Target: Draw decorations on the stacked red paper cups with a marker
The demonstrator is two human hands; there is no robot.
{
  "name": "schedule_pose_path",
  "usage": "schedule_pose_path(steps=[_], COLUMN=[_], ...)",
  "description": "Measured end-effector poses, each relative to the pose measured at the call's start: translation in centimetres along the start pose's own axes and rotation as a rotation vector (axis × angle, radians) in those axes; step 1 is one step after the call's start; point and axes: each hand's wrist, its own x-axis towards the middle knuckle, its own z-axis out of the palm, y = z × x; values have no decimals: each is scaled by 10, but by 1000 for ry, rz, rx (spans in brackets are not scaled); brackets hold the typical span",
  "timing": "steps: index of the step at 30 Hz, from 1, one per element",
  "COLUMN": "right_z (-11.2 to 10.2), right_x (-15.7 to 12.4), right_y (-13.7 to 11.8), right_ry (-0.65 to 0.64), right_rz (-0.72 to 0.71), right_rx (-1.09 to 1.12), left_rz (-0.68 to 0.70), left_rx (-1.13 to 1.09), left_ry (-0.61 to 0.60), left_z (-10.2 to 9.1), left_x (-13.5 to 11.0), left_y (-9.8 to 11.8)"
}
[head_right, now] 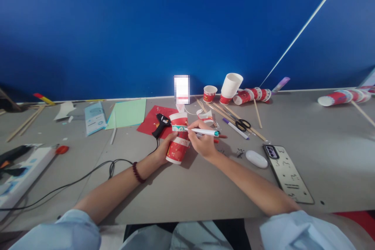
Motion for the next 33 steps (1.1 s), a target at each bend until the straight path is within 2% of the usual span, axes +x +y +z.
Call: schedule_pose_path(steps=[18,33], right_z=[-1,-1], right_x=[1,0], right_y=[-2,0], right_ry=[10,-8], right_rz=[-36,13], right_rx=[-34,19], left_rz=[-12,-8], left_rx=[12,23], left_ry=[62,21], left_z=[-2,-1], left_x=[1,0], left_y=[-1,0])
